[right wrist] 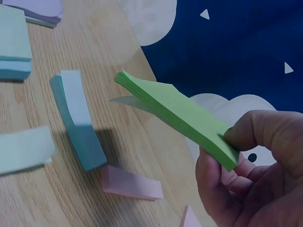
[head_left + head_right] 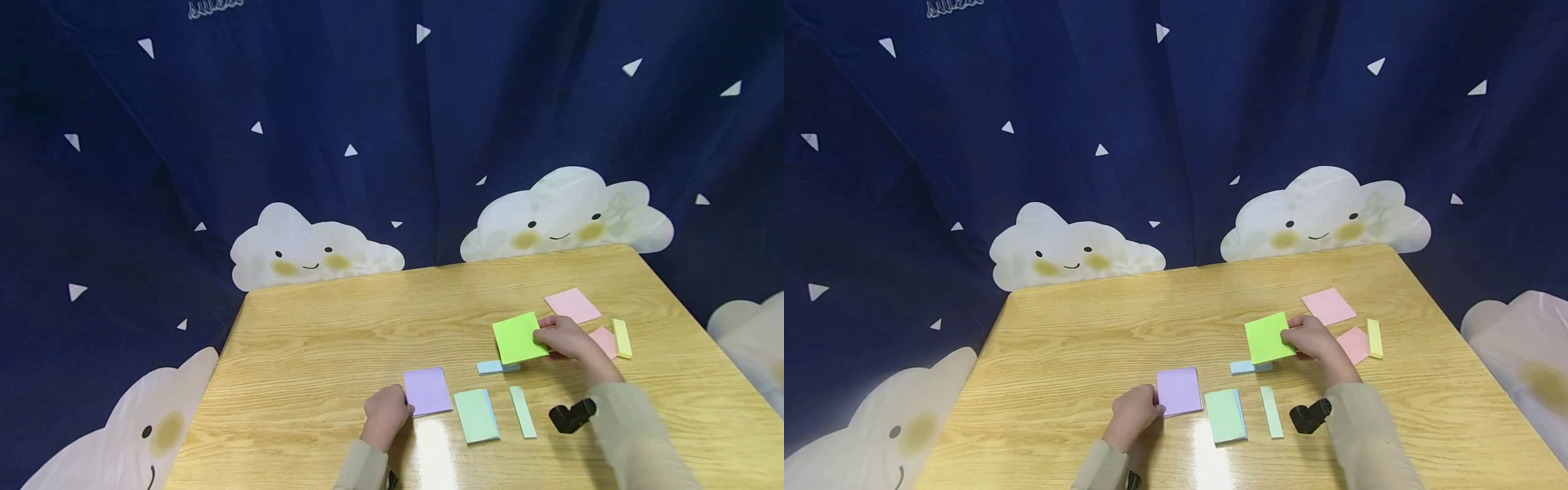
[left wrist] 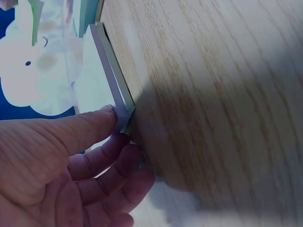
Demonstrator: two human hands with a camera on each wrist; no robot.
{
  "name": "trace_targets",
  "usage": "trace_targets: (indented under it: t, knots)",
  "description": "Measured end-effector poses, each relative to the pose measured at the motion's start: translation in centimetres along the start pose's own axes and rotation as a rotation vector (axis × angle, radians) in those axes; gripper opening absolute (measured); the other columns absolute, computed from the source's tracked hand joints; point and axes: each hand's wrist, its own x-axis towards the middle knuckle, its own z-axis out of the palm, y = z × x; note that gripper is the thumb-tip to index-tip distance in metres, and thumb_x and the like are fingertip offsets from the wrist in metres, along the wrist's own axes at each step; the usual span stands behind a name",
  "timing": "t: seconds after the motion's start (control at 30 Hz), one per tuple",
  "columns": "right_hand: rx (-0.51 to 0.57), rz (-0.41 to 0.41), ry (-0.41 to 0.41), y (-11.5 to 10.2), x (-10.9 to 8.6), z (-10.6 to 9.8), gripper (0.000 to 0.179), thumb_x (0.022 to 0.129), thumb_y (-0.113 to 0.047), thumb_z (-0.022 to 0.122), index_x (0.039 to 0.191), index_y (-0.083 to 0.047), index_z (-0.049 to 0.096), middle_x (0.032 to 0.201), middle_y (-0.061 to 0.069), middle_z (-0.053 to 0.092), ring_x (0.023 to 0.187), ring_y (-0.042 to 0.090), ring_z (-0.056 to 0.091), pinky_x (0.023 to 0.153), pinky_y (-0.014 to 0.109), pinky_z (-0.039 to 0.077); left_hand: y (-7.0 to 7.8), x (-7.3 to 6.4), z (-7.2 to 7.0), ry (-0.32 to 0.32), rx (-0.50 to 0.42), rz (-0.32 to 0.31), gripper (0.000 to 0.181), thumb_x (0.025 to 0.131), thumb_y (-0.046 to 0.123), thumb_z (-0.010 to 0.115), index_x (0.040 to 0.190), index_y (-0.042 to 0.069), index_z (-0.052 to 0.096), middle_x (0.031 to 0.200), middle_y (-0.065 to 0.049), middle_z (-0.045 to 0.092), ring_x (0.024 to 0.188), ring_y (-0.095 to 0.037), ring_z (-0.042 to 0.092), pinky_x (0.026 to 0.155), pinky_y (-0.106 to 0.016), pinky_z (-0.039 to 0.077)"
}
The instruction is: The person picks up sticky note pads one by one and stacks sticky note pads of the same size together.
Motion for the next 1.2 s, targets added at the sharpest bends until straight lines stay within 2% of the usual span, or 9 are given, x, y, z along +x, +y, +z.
trace_targets:
  t: [0.63, 0.97, 1.2]
  knots:
    - [0.022, -0.027, -0.033, -0.6, 0.4, 2.1, 0.044, 0.074, -0.003, 0.048, 0.112, 0.016, 0.037, 0.081, 0.010, 0.053, 0.060, 0.013, 0.055, 0.058, 0.033, 0.047, 0.0, 0.2, 0.1, -0.019, 0.012, -0.015, 0.025, 0.075, 0.026, 0.070, 0.062, 0.013, 0.055, 0.062, 0.000, 0.056, 0.057, -0.015, 0.053, 0.054, -0.037, 0.042]
    - [0.035, -0.041, -0.054, -1.1, 0.2, 3.0, 0.042, 0.074, -0.002, 0.047, 0.111, 0.015, 0.037, 0.079, 0.009, 0.050, 0.059, 0.013, 0.052, 0.057, 0.033, 0.049, 0.1, 0.3, 0.1, -0.022, 0.026, -0.018, 0.023, 0.075, 0.027, 0.071, 0.065, 0.012, 0.056, 0.064, -0.001, 0.058, 0.058, -0.016, 0.054, 0.054, -0.037, 0.042]
    - [0.065, -0.042, -0.064, -1.4, 0.2, 3.9, 0.043, 0.073, -0.001, 0.047, 0.112, 0.015, 0.036, 0.081, 0.010, 0.051, 0.058, 0.012, 0.051, 0.053, 0.029, 0.047, 0.1, 0.2, 0.1, -0.022, 0.010, -0.018, 0.024, 0.075, 0.026, 0.071, 0.064, 0.012, 0.055, 0.062, 0.000, 0.056, 0.055, -0.014, 0.049, 0.053, -0.037, 0.042]
